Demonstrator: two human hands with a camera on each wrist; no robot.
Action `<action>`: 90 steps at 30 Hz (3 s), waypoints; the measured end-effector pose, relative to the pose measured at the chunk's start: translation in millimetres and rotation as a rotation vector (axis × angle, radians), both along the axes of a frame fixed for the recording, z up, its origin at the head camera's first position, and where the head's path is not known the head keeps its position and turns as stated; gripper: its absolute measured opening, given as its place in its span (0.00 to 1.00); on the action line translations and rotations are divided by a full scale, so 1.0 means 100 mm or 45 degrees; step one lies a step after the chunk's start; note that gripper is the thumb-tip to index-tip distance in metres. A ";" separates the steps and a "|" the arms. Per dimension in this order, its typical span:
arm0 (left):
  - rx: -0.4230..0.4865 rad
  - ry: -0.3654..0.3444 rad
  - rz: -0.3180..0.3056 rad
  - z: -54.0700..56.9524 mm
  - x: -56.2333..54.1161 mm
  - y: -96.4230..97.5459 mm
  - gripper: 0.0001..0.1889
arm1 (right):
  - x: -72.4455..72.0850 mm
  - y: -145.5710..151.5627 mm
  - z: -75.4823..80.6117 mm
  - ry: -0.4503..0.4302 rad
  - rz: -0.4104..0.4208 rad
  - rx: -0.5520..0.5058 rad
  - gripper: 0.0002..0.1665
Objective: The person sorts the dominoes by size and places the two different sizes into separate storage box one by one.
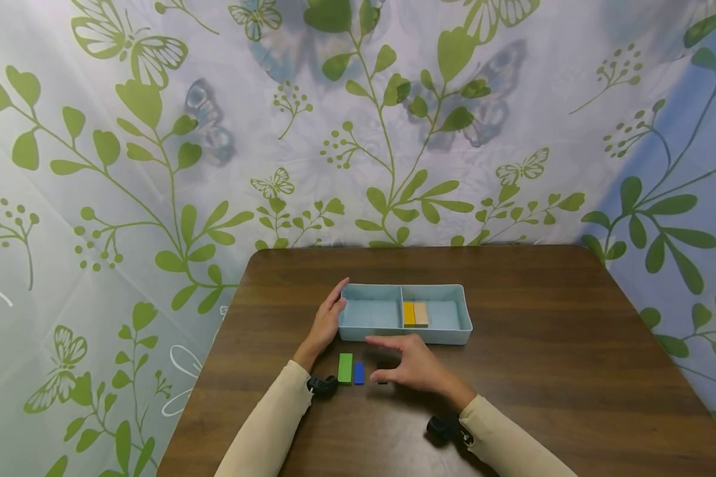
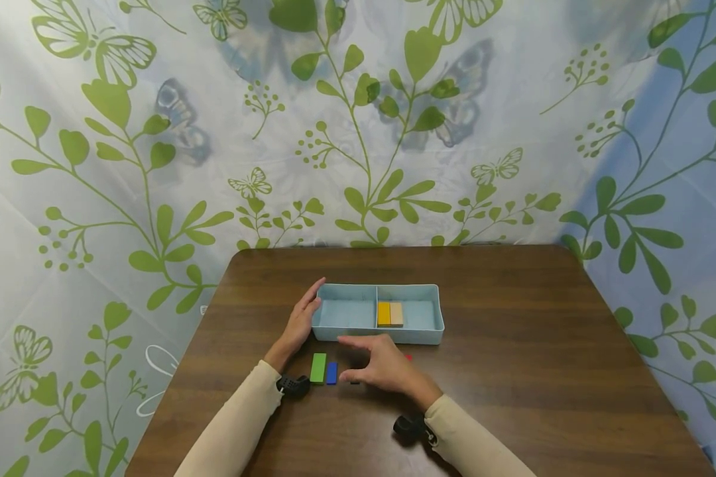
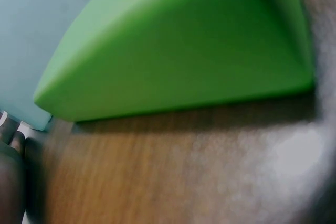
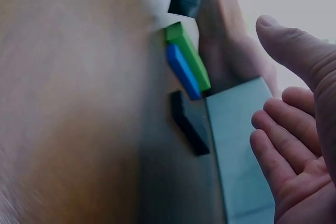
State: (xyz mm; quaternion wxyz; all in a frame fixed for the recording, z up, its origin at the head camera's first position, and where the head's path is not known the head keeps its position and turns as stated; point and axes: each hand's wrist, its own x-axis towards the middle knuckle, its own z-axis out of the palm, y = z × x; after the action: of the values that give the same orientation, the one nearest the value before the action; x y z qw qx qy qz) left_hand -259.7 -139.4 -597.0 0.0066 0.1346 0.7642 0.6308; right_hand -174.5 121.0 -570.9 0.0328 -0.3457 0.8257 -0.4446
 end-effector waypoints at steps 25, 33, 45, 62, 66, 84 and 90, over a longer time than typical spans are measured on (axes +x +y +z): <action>-0.023 0.014 0.008 -0.03 -0.05 0.01 0.27 | 0.02 -0.37 -0.23 -0.012 -0.026 0.098 0.44; -0.032 -0.005 0.008 -0.01 -0.02 0.01 0.28 | 0.03 -0.45 -0.25 -0.009 -0.018 0.094 0.42; -0.028 0.023 0.053 -0.02 -0.03 0.02 0.26 | 0.06 -0.51 -0.25 0.042 -0.021 0.117 0.42; -0.017 0.004 0.033 -0.01 -0.01 0.03 0.27 | 0.10 -0.56 -0.24 0.030 -0.047 0.123 0.39; -0.016 0.000 0.023 -0.01 0.00 0.02 0.27 | 0.08 -0.53 -0.24 0.032 -0.031 0.098 0.37; -0.009 0.006 -0.002 -0.01 0.00 0.01 0.26 | 0.02 -0.29 0.04 0.060 -0.007 0.030 0.37; -0.009 -0.014 -0.023 -0.03 -0.02 0.00 0.27 | 0.01 -0.14 0.19 0.110 -0.016 0.044 0.37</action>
State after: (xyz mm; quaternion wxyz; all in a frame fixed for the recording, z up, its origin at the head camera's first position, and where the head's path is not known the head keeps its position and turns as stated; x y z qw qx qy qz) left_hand -261.9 -139.4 -599.8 0.0168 0.1380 0.7651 0.6287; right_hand -173.2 107.4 -552.3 0.0003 -0.3590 0.8360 -0.4151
